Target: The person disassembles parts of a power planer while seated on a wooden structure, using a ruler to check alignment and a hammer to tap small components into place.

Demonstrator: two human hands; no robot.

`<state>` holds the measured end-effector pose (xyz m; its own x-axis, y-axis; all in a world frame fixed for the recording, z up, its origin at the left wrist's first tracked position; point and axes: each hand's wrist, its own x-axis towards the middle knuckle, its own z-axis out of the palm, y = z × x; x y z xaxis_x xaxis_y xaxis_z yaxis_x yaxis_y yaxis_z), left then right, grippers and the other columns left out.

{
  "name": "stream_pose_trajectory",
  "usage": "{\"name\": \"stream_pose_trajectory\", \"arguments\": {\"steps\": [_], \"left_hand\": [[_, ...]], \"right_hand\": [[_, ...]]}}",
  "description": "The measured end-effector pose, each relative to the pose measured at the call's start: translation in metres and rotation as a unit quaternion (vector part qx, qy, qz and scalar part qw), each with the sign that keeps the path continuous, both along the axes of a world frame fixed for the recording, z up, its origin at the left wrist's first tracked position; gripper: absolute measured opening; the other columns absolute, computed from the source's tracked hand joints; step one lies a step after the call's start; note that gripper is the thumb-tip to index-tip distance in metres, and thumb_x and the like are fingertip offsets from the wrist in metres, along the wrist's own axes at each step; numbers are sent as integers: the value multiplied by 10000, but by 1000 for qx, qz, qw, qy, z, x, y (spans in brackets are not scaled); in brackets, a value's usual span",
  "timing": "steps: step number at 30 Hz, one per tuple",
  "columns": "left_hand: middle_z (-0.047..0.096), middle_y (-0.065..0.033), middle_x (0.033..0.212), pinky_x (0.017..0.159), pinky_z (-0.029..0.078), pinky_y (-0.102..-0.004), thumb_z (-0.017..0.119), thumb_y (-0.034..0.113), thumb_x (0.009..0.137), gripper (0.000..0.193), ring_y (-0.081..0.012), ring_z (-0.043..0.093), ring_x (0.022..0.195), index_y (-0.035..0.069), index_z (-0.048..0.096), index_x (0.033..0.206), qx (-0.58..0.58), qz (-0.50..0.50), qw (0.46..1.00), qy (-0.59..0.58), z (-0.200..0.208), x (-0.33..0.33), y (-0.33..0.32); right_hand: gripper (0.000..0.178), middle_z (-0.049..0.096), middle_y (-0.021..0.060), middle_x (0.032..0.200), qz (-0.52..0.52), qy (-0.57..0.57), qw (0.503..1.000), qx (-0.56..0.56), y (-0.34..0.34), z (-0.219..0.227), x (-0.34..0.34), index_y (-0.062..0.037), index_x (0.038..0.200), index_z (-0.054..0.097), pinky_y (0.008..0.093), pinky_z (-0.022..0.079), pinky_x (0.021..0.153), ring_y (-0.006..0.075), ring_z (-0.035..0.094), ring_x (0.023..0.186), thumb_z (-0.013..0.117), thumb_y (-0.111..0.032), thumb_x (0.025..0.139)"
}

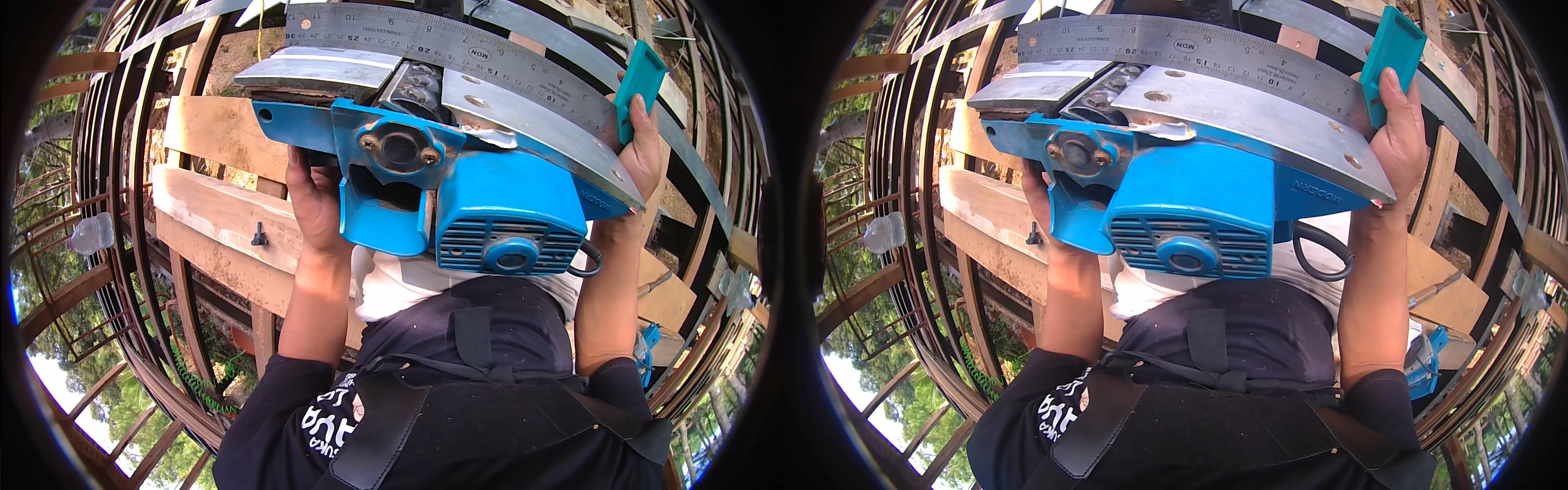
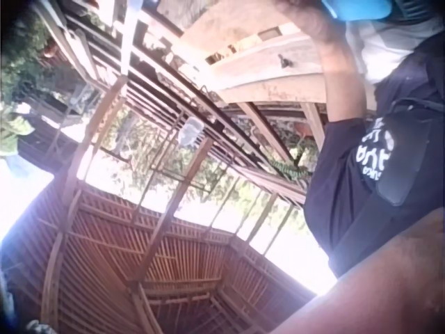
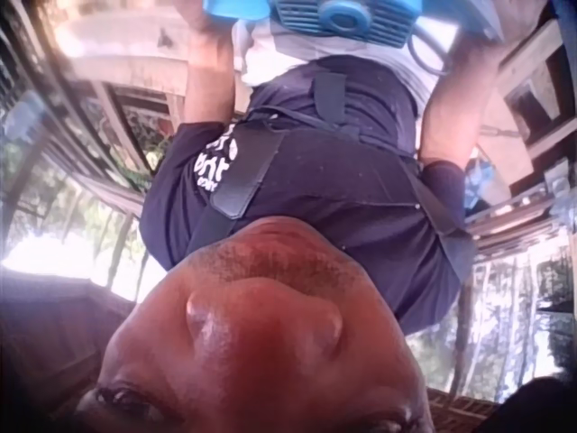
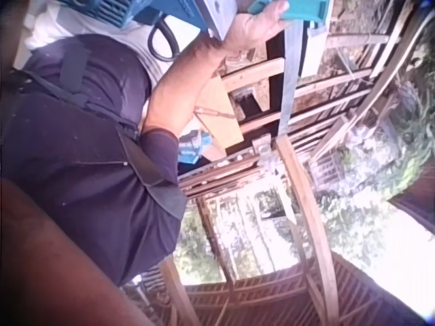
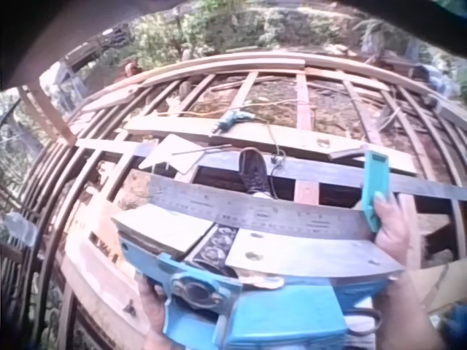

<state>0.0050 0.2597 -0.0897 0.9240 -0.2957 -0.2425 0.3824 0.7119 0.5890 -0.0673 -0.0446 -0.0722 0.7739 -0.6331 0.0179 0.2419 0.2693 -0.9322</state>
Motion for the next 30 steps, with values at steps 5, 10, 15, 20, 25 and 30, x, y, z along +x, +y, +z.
{"name": "stream_pose_trajectory", "arguments": {"steps": [5, 10, 15, 20, 25, 30], "left_hand": [[519, -87, 1377, 1082, 392, -425, 345, 472, 1009, 549, -244, 500, 1264, 109, 407, 1417, 23, 22, 999, 25, -1, 0, 0], [539, -89, 1353, 1066, 414, -415, 347, 471, 1007, 544, -238, 521, 1241, 112, 415, 1410, 26, 14, 1000, 5, -4, 0, 2], [567, -101, 1315, 1035, 439, -409, 354, 497, 995, 559, -243, 546, 1209, 101, 436, 1380, 34, 10, 999, -16, -3, 1, 2], [574, -102, 1301, 1028, 444, -411, 362, 514, 988, 578, -244, 555, 1195, 93, 434, 1378, 37, -4, 998, -58, -6, 0, 5], [568, -97, 1317, 1036, 444, -405, 378, 521, 983, 594, -236, 555, 1199, 74, 461, 1366, -27, -49, 998, -42, -1, 2, 5], [584, -68, 1284, 1032, 447, -407, 379, 512, 985, 543, -218, 570, 1168, 131, 466, 1362, 14, -25, 998, -54, -5, 1, 7]], "right_hand": [[334, 650, 106, 1039, 8, -14, 1000, 0, -2, -2, 1, 19, 1242, 543, 254, 477, 863, 144, 621, 940, 482, -211, 1009], [346, 640, 135, 1106, 4, -23, 1000, 9, -7, -9, 1, 28, 1246, 548, 261, 489, 874, 153, 627, 969, 488, -219, 1010], [364, 674, 113, 1064, -23, 18, 993, -111, -7, -16, 1, -33, 1231, 580, 312, 557, 834, 192, 668, 967, 473, -301, 1009], [375, 673, 107, 1082, -26, 48, 998, -32, -2, -11, -1, -57, 1243, 581, 325, 557, 852, 199, 665, 995, 471, -324, 1005], [378, 646, 98, 1102, -13, 0, 999, -29, -5, -13, 1, -59, 1268, 566, 300, 503, 919, 166, 621, 1035, 473, -314, 1005], [365, 626, 79, 1104, 16, -34, 999, -14, -3, -8, 3, -6, 1292, 523, 233, 484, 907, 130, 594, 1002, 470, -242, 1018]]}}
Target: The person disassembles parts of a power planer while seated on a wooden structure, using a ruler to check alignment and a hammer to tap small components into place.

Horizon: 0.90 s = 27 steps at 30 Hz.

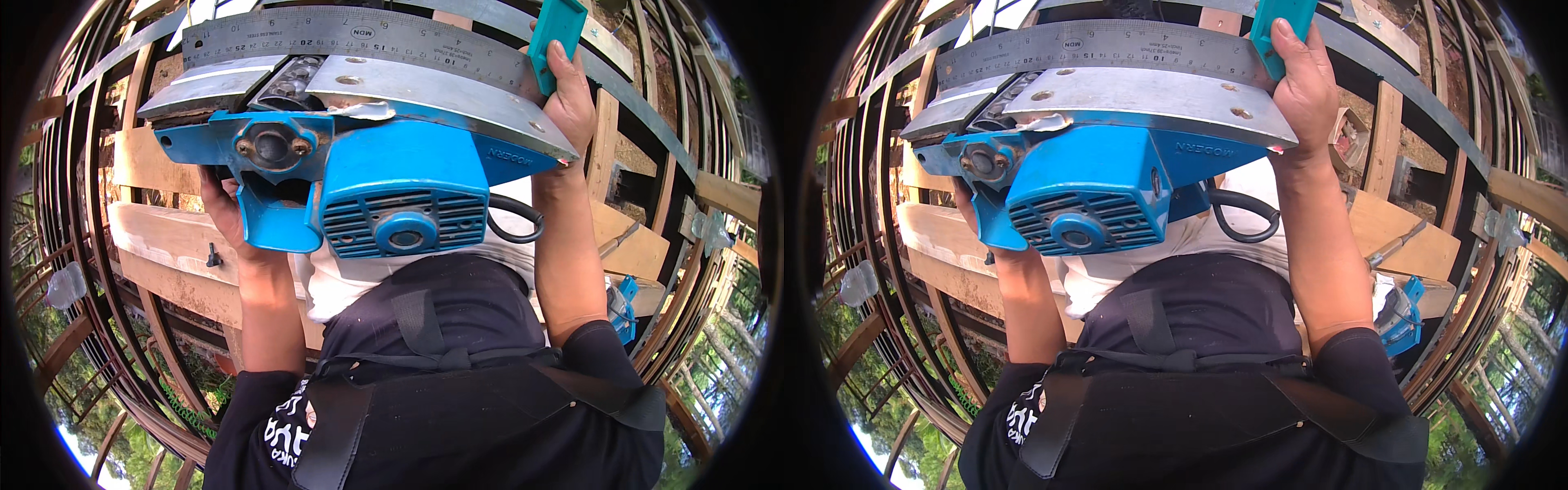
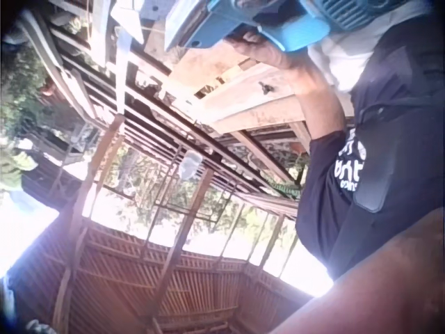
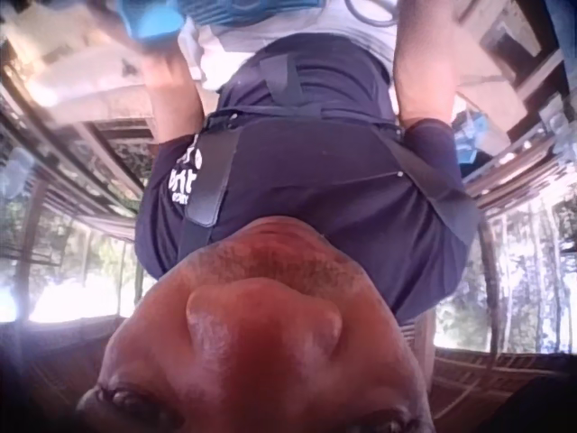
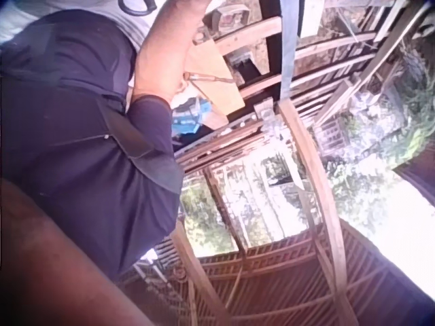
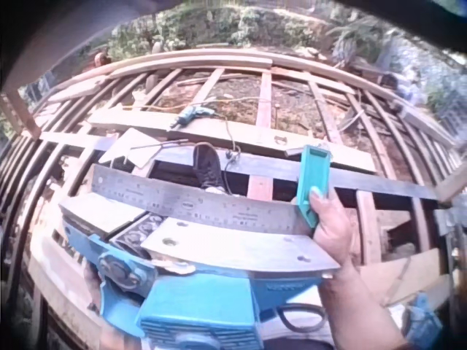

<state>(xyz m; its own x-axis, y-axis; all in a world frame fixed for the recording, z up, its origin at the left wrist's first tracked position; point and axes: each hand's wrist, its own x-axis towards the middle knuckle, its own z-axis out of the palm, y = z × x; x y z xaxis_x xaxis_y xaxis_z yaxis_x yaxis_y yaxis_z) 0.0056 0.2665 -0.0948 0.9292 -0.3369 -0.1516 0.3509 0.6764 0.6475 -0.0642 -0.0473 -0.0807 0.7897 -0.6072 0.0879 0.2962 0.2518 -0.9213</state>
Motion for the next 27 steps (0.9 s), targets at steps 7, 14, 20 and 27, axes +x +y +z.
{"name": "stream_pose_trajectory", "arguments": {"steps": [7, 14, 20, 27], "left_hand": [[598, -49, 1246, 1013, 453, -404, 359, 482, 998, 506, -187, 575, 1144, 133, 476, 1345, 48, 39, 998, 1, -8, 1, 4], [612, -48, 1220, 1018, 448, -392, 365, 498, 999, 508, -184, 572, 1147, 129, 506, 1318, 7, -10, 1000, 6, -1, 0, 1], [542, -88, 1344, 1038, 409, -395, 380, 481, 996, 554, -218, 532, 1209, 85, 447, 1378, 2, -26, 1000, -17, 0, -1, 4], [514, -129, 1354, 1059, 394, -388, 581, 465, 913, 690, -241, 514, 1234, 18, 378, 1398, 67, -24, 994, -86, 15, 0, -2]], "right_hand": [[350, 648, 72, 1027, -9, -14, 1000, -9, -1, -3, 0, -14, 1255, 553, 216, 490, 831, 107, 606, 930, 483, -258, 1014], [338, 658, 70, 977, -22, 0, 1000, -11, 2, 3, -1, -14, 1230, 563, 217, 502, 781, 97, 617, 873, 502, -254, 1001], [357, 656, 90, 949, -39, 8, 997, 61, 8, 9, 1, 10, 1261, 528, 220, 490, 793, 113, 614, 854, 493, -232, 1001], [356, 621, 71, 1123, -15, 9, 999, 51, 0, 2, -3, 13, 1272, 523, 253, 482, 840, 104, 598, 923, 515, -198, 985]]}}
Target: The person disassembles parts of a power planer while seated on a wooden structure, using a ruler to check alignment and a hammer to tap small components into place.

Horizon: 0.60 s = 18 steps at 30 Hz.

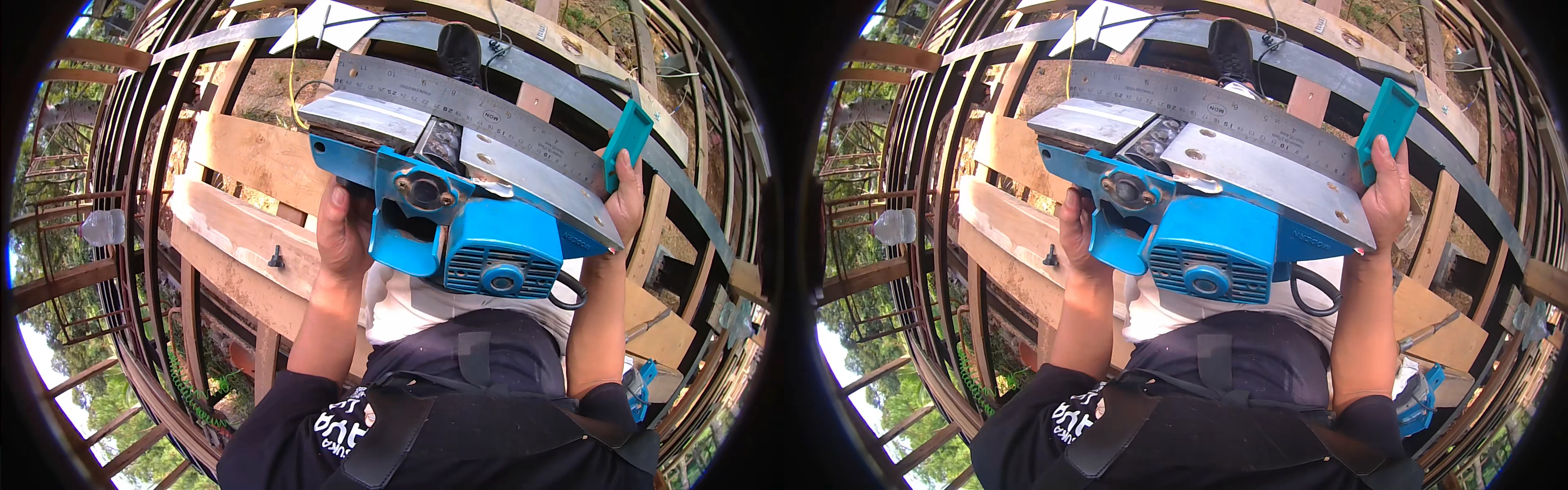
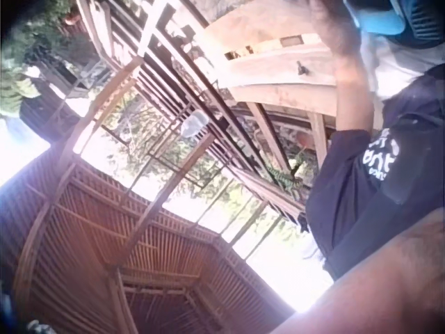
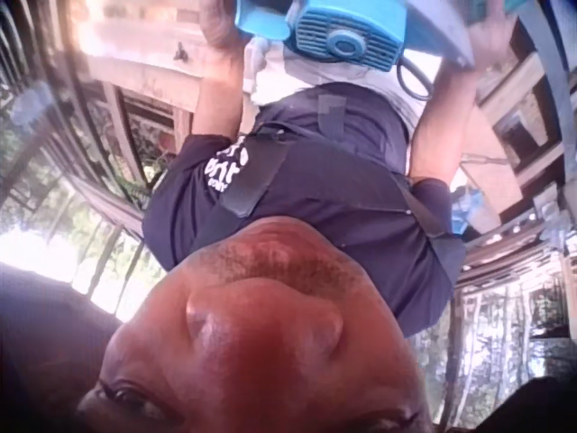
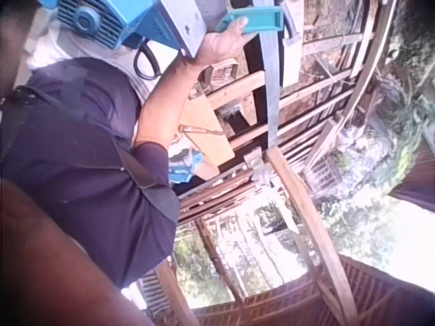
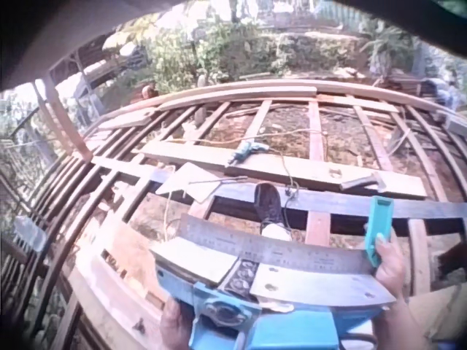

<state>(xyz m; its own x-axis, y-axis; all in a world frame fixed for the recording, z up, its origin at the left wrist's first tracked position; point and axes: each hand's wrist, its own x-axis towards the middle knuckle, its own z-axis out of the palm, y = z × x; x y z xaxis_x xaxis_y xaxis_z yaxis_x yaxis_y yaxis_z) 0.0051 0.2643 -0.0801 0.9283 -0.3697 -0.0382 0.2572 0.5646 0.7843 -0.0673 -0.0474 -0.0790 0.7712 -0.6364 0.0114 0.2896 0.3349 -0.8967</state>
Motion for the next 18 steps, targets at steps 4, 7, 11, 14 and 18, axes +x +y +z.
{"name": "stream_pose_trajectory", "arguments": {"steps": [4, 7, 11, 14, 18], "left_hand": [[554, -107, 1287, 1022, 436, -369, 693, 369, 864, 678, -219, 559, 1174, 12, 399, 1360, -48, -10, 999, 5, -1, 2, 1], [604, -57, 1036, 782, 491, -280, 713, 353, 851, 586, -146, 602, 871, 45, 465, 1284, -32, 10, 999, 6, -4, 4, -2], [586, -28, 858, 592, 438, -230, 709, 287, 859, 506, -102, 547, 674, 41, 484, 1240, -35, 15, 999, -20, -4, 4, -1], [578, -28, 830, 587, 432, -226, 682, 213, 876, 439, -92, 535, 656, 34, 488, 1227, 5, 20, 1000, -4, 3, 3, -1], [575, -23, 841, 593, 432, -234, 666, 176, 869, 410, -88, 529, 663, 30, 499, 1214, 5, 19, 1000, -7, 0, 3, 0]], "right_hand": [[353, 636, 79, 976, -22, 8, 1000, -13, 10, 3, 5, 24, 1264, 510, 239, 500, 761, 105, 614, 838, 490, -205, 997], [358, 613, 84, 888, -20, 15, 1000, -4, 12, 6, 4, 26, 1268, 481, 244, 508, 722, 133, 623, 779, 468, -214, 1003], [367, 616, 87, 894, -16, 27, 999, -27, 11, 5, 0, 19, 1268, 470, 264, 519, 731, 152, 633, 796, 450, -240, 1009], [356, 612, 82, 888, -15, 40, 999, -24, 15, 9, 1, 0, 1269, 470, 266, 512, 730, 144, 625, 784, 445, -245, 1012], [355, 605, 77, 875, -18, 45, 998, -29, 20, 16, 3, -2, 1269, 462, 262, 504, 726, 141, 617, 773, 445, -248, 1012]]}}
